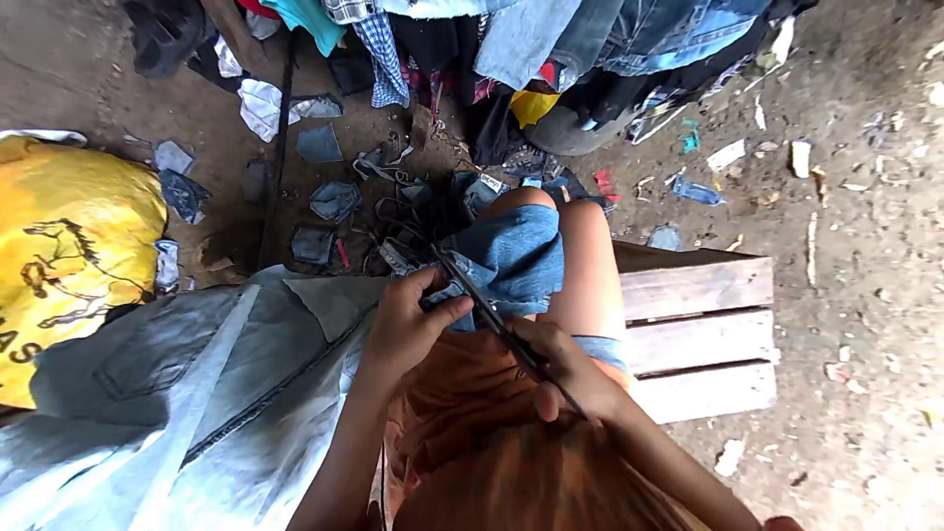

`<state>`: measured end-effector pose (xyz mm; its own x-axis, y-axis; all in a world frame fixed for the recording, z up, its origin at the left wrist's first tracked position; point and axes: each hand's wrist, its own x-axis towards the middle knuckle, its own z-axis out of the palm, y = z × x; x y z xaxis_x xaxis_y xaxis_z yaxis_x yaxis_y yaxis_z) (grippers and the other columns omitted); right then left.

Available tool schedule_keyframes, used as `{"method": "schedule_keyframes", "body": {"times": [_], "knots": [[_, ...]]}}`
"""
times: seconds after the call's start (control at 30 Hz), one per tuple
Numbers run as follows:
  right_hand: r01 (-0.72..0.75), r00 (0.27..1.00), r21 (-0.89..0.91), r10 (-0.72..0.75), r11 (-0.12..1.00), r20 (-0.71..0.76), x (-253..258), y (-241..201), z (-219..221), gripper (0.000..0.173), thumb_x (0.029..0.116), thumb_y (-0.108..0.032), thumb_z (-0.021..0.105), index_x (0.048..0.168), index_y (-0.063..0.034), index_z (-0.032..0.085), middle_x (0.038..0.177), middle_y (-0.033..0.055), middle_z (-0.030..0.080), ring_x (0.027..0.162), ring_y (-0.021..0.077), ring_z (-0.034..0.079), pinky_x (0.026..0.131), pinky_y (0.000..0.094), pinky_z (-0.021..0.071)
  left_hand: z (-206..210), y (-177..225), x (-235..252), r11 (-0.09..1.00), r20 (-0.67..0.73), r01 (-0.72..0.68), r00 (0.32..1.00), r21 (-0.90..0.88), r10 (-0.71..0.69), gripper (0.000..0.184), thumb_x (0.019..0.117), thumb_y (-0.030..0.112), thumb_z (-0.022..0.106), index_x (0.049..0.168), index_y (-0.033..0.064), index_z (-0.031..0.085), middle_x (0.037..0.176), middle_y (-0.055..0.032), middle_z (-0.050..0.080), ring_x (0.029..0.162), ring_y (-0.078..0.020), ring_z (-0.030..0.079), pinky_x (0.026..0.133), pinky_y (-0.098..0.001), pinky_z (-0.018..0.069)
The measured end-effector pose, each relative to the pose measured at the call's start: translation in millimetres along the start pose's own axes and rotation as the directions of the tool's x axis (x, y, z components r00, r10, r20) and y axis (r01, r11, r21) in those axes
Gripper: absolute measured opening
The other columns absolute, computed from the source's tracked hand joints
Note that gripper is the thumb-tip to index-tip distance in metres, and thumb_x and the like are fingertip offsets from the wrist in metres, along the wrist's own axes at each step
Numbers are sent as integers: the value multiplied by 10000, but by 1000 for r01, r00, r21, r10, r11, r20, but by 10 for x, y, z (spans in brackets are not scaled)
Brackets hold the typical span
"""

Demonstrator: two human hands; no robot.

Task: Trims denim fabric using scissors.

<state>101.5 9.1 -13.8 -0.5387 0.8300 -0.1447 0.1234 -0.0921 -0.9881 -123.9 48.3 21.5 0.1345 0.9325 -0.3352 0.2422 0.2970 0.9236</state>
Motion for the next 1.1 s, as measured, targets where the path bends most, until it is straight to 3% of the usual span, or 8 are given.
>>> {"method": "schedule_keyframes", "body": {"times": [0.2, 0.27, 0.43, 0.63, 0.73, 0.87, 1.03, 1.1], "knots": [[64, 996, 37, -62, 997, -58, -70, 173, 96, 637, 856, -704, 638, 868, -67, 627, 618, -127, 451, 538, -115, 363, 491, 84, 301, -73, -58, 32, 972, 148, 111, 986, -207, -81, 155, 853, -32, 691, 879, 117, 653, 771, 104, 670, 736, 28, 647, 730, -179, 568], [28, 997, -17, -29, 999, -75, -65, 198, 114, 655, 836, -701, 660, 877, -48, 630, 639, -114, 470, 556, -108, 384, 507, 86, 324, -34, -148, 18, 966, 160, 103, 985, -236, -66, 118, 887, -17, 670, 919, 96, 657, 823, 97, 690, 791, 25, 664, 776, -189, 573], [-35, 998, -121, 29, 992, -56, 95, 148, 136, 968, 635, -921, 603, 964, -11, 625, 737, -82, 541, 658, -74, 465, 586, 136, 411, -7, -155, -45, 962, 189, 160, 975, -220, -119, 118, 916, -3, 637, 1028, 35, 639, 922, 75, 682, 878, 34, 653, 843, -184, 557], [160, 982, -74, -167, 984, -90, 53, 381, 61, 689, 750, -721, 734, 822, -44, 628, 602, -107, 483, 542, -108, 397, 495, 96, 336, -35, -130, -23, 911, 245, 258, 952, -322, -183, 167, 915, -66, 594, 1012, 60, 646, 887, 94, 697, 838, 28, 664, 830, -185, 564], [130, 991, -98, -133, 987, -28, -15, 407, -32, 687, 740, -701, 752, 833, -30, 640, 621, -95, 507, 560, -109, 414, 511, 90, 351, 13, -208, -46, 858, 315, 341, 922, -384, -225, 213, 921, -83, 556, 1048, 69, 635, 910, 103, 694, 848, 24, 664, 839, -192, 564], [68, 995, -180, -54, 981, 82, 109, 185, -124, 951, 582, -887, 673, 920, 2, 659, 740, -68, 580, 669, -86, 471, 593, 123, 411, 42, -184, -96, 835, 343, 381, 906, -398, -249, 249, 906, -104, 543, 1063, 79, 607, 905, 117, 672, 852, 40, 645, 837, -178, 552], [60, 978, -78, -43, 995, 206, 220, 174, -277, 772, 662, -754, 752, 889, -23, 655, 660, -115, 504, 592, -118, 399, 527, 89, 335, -50, -173, -78, 853, 323, 347, 919, -389, -227, 215, 913, -90, 553, 1000, 89, 637, 872, 120, 681, 824, 41, 649, 819, -176, 556], [20, 953, -13, -15, 1000, 303, 215, 195, -381, 860, 694, -851, 642, 953, -31, 654, 665, -123, 522, 599, -113, 447, 541, 93, 380, -76, -213, -81, 866, 319, 300, 931, -400, -175, 202, 926, -55, 560, 1034, 95, 641, 903, 128, 692, 855, 45, 658, 844, -176, 558]]}}
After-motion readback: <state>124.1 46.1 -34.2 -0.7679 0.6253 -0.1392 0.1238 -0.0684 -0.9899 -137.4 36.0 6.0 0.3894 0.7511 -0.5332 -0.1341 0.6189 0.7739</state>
